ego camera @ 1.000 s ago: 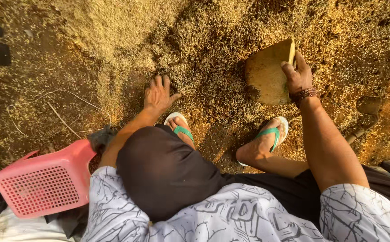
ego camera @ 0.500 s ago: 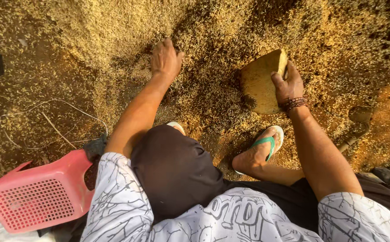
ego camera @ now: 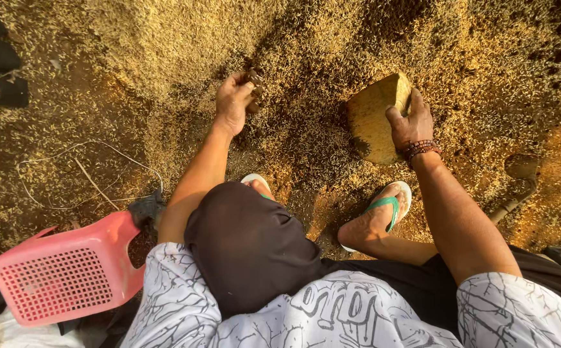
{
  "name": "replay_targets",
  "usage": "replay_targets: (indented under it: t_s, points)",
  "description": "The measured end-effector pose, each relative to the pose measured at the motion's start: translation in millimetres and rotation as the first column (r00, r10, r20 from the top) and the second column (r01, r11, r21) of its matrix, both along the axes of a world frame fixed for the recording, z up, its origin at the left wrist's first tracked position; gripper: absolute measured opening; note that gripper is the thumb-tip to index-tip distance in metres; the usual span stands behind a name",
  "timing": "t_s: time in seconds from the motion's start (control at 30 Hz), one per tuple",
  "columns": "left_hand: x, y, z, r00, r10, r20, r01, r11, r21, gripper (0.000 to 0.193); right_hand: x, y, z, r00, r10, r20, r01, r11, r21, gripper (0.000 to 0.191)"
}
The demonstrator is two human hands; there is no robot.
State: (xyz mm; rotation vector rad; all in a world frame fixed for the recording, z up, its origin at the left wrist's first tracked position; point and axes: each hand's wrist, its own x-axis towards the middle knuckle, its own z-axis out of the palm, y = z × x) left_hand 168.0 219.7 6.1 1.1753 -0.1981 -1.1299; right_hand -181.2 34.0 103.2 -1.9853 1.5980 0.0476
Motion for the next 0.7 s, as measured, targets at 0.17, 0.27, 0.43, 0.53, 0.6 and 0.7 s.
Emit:
replay_targets:
  t_s: [0.17, 0.27, 0.43, 0.53, 0.6, 0.7]
  points:
    - [-0.3, -2.4, 18.9, 0.911, -0.141, -0.388, 0.032, 0.961, -0.273, 0.022, 2.3, 6.2, 4.5, 0.999, 0.032, -0.007, -0.032, 0.998, -0.056, 0.083]
    - [-6.7, -5.7, 15.1, 0.964, -0.158, -0.213, 0.125, 0.979, -0.16, 0.024, 3.7, 9.5, 5.9, 1.0, 0.019, -0.021, -0.02, 0.998, -0.052, 0.084]
    - [-16.1, -5.4, -1.6, 0.977, -0.154, -0.149, 0.137, 0.983, -0.118, 0.022, 5.6, 12.6, 7.8, 0.999, 0.02, -0.033, -0.021, 0.999, -0.034, 0.084]
    - [-15.3, -1.1, -6.2, 0.981, -0.12, -0.153, 0.108, 0.99, -0.085, 0.025, 6.2, 13.3, 8.6, 0.999, 0.031, -0.016, -0.031, 0.998, -0.05, 0.086]
    - [-14.0, 1.5, -4.4, 0.98, -0.114, -0.161, 0.101, 0.991, -0.09, 0.027, 6.4, 13.7, 8.7, 0.999, 0.031, -0.022, -0.032, 0.999, -0.041, 0.088]
    - [-14.4, 3.3, 5.2, 0.968, -0.148, -0.202, 0.12, 0.983, -0.14, 0.027, 6.1, 14.4, 8.8, 0.999, 0.035, -0.024, -0.036, 0.998, -0.048, 0.09]
